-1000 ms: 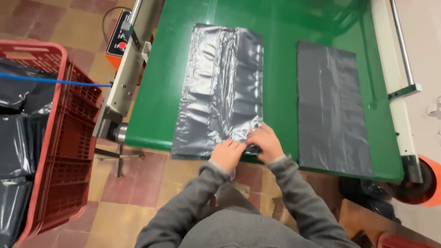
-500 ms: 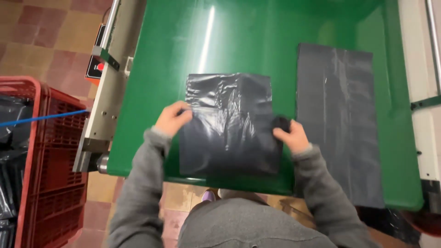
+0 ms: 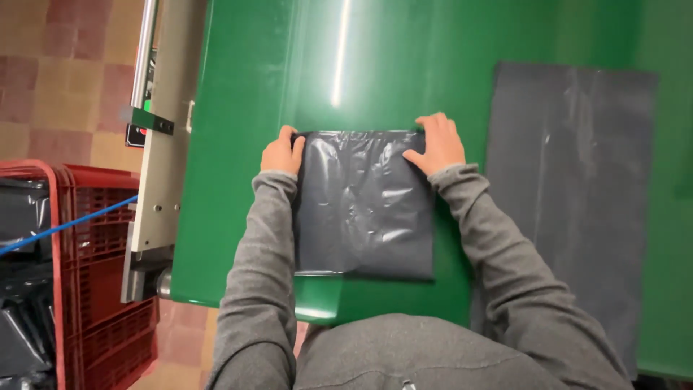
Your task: The person repeatedly folds black plastic sheets on a green table and places the folded items into a red basket. The process is continuous, with the person handling one sheet at a time.
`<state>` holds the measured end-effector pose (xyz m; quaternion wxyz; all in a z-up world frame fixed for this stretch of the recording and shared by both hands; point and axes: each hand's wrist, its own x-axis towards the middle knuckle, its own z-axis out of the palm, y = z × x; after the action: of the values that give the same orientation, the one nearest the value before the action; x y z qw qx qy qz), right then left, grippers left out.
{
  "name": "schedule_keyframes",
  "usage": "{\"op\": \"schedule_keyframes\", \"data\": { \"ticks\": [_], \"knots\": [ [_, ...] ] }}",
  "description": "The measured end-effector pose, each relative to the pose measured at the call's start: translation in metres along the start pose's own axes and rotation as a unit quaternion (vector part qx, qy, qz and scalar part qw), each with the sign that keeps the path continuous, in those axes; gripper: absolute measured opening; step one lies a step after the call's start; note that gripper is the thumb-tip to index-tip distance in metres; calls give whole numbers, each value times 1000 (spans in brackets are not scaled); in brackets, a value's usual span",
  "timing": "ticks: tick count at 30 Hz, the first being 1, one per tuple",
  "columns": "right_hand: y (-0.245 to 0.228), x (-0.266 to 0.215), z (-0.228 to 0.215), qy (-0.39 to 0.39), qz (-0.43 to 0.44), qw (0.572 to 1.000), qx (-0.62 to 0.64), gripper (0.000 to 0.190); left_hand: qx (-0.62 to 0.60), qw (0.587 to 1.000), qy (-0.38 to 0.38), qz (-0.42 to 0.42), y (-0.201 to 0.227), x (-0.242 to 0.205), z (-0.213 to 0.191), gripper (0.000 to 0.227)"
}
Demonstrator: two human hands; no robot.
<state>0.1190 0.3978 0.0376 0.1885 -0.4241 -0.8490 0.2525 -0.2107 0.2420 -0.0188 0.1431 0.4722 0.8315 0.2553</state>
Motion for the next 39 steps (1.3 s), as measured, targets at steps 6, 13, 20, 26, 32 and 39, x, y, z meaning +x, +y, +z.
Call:
{"op": "schedule_keyframes", "data": {
  "ticks": [6, 13, 20, 26, 32, 39],
  "knots": [
    [8, 30, 16, -161, 15, 982, -98, 50, 67, 961, 105, 246, 117, -68, -61, 39],
    [-51, -12, -9, -18, -107, 986, -125, 27, -222, 926, -137, 275, 90, -148, 11, 43],
    [-132, -165, -48, 122, -210, 961, -132, 31, -835, 473, -192, -203, -18, -161, 11, 92],
    [-100, -229, -10, 87, -162, 975, -124, 28, -744, 612, -191, -192, -50, -173, -9, 75],
    [-145, -210, -19, 36, -99, 987, -125, 26, 6, 992, 98, 75, 50, -186, -66, 44],
    [-135, -158, 109, 39, -113, 992, 46, 70, 180, 950, -36, 253, 83, -210, 5, 83]
  ]
}}
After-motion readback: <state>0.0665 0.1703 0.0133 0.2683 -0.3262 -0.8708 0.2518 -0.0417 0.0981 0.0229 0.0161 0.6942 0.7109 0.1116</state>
